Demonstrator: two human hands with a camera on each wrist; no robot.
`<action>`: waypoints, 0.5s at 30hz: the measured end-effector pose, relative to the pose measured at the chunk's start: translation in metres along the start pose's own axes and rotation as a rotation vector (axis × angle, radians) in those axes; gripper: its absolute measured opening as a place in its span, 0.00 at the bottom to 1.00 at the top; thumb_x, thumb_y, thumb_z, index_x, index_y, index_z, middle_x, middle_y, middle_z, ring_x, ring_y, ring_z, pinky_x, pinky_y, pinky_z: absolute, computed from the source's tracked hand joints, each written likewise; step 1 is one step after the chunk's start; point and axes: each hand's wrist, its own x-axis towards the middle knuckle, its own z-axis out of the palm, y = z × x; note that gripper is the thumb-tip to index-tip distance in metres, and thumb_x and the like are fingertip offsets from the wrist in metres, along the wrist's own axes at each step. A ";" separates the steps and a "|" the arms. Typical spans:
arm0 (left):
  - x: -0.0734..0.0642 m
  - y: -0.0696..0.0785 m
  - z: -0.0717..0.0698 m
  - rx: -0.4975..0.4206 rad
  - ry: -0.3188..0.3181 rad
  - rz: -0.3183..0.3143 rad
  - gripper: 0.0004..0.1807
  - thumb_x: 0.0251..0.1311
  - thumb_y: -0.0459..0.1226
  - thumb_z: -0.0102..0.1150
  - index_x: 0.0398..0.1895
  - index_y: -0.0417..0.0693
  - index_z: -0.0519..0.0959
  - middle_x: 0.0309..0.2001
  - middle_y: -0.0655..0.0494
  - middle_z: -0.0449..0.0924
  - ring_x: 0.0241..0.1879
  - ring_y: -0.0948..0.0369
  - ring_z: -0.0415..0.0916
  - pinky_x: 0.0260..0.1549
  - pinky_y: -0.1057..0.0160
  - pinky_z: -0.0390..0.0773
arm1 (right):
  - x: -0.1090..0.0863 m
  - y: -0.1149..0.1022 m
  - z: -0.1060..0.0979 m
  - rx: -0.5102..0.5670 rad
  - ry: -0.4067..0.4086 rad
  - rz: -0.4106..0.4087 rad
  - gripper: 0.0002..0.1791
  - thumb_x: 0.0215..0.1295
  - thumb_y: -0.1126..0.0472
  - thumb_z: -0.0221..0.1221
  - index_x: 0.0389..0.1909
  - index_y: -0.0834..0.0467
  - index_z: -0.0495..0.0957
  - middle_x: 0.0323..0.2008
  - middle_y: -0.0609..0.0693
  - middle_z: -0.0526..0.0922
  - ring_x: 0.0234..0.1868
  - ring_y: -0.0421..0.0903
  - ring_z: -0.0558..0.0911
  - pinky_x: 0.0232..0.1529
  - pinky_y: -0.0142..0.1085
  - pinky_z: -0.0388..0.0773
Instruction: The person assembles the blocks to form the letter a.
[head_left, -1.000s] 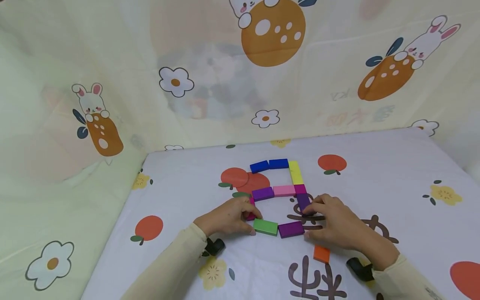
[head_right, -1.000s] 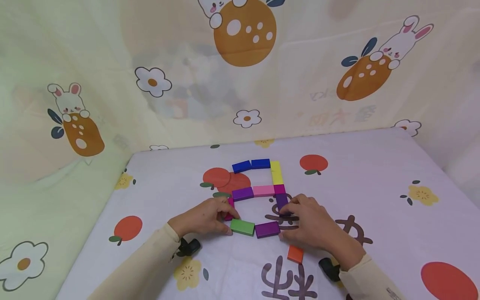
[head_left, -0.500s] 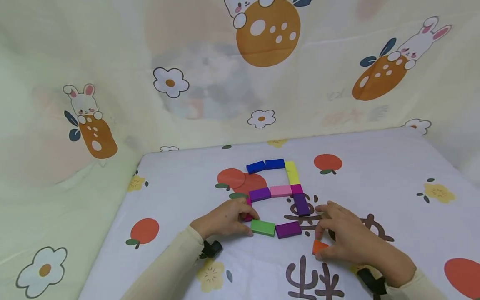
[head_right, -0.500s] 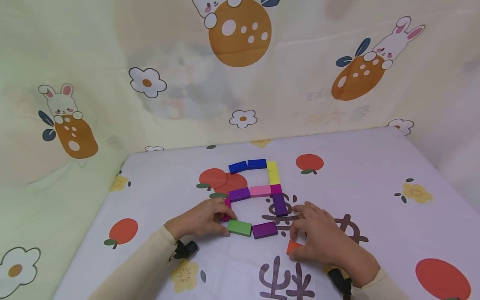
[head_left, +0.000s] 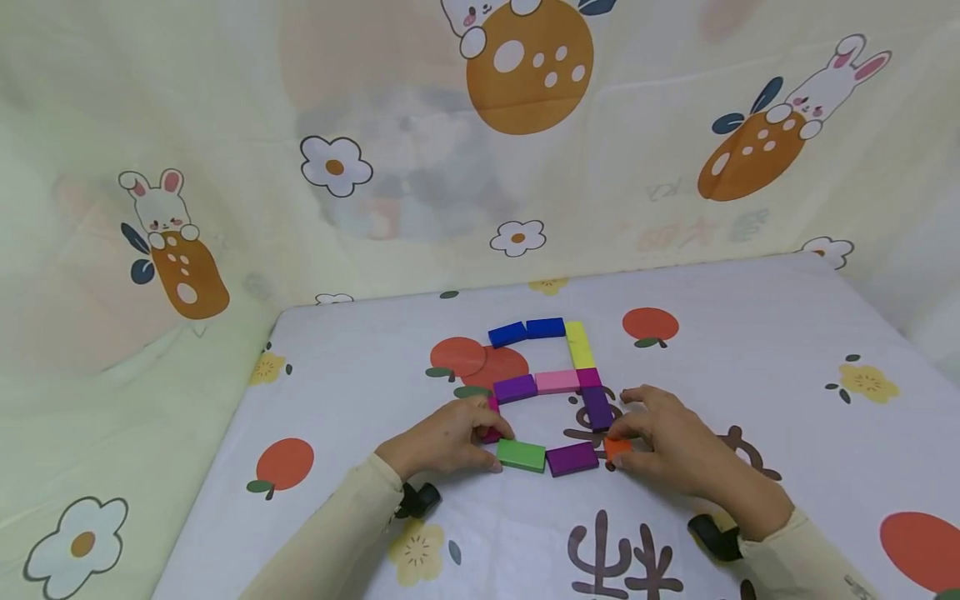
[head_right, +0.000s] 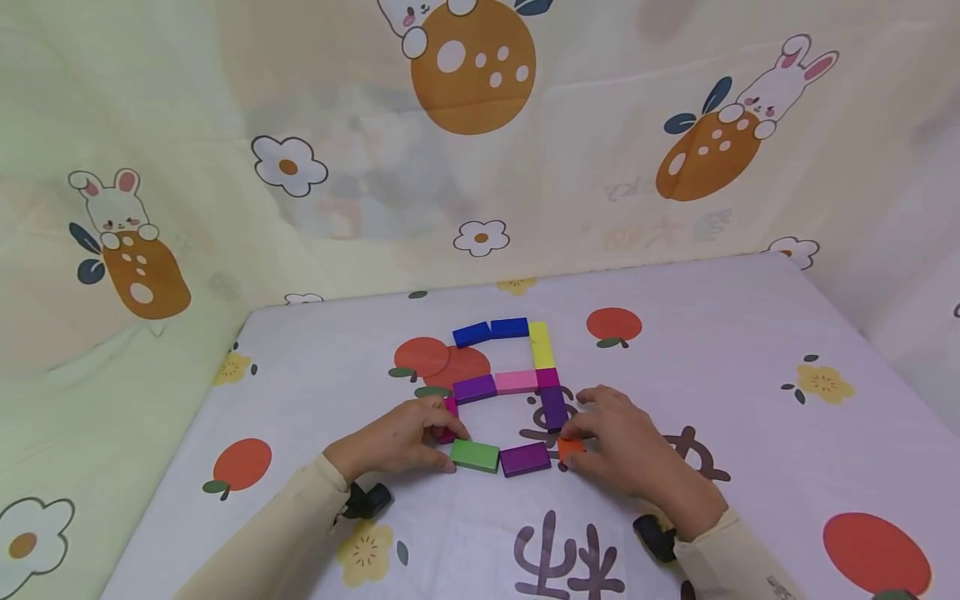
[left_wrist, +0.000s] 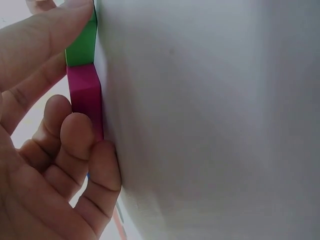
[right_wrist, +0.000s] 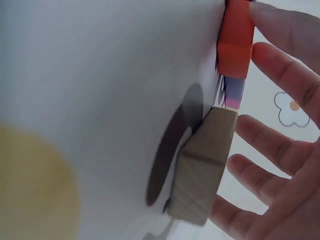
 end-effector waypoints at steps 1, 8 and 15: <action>0.000 0.000 0.000 -0.002 0.000 0.000 0.19 0.55 0.39 0.80 0.50 0.57 0.88 0.37 0.60 0.73 0.41 0.66 0.70 0.38 0.69 0.74 | -0.001 0.001 -0.001 0.004 0.002 0.007 0.11 0.55 0.55 0.78 0.39 0.45 0.89 0.60 0.64 0.80 0.64 0.69 0.74 0.60 0.69 0.71; 0.000 0.001 0.001 0.002 -0.008 -0.009 0.19 0.56 0.39 0.80 0.51 0.57 0.88 0.38 0.62 0.73 0.42 0.66 0.70 0.41 0.69 0.75 | -0.015 0.013 -0.016 -0.002 -0.008 0.223 0.31 0.54 0.48 0.77 0.55 0.62 0.84 0.48 0.62 0.80 0.46 0.57 0.80 0.43 0.57 0.81; -0.001 0.000 0.001 0.001 0.000 0.013 0.19 0.56 0.38 0.79 0.51 0.55 0.88 0.38 0.60 0.74 0.42 0.65 0.71 0.42 0.68 0.75 | -0.018 0.021 -0.022 0.004 -0.097 0.307 0.23 0.56 0.55 0.75 0.50 0.63 0.85 0.36 0.52 0.78 0.35 0.48 0.75 0.33 0.42 0.75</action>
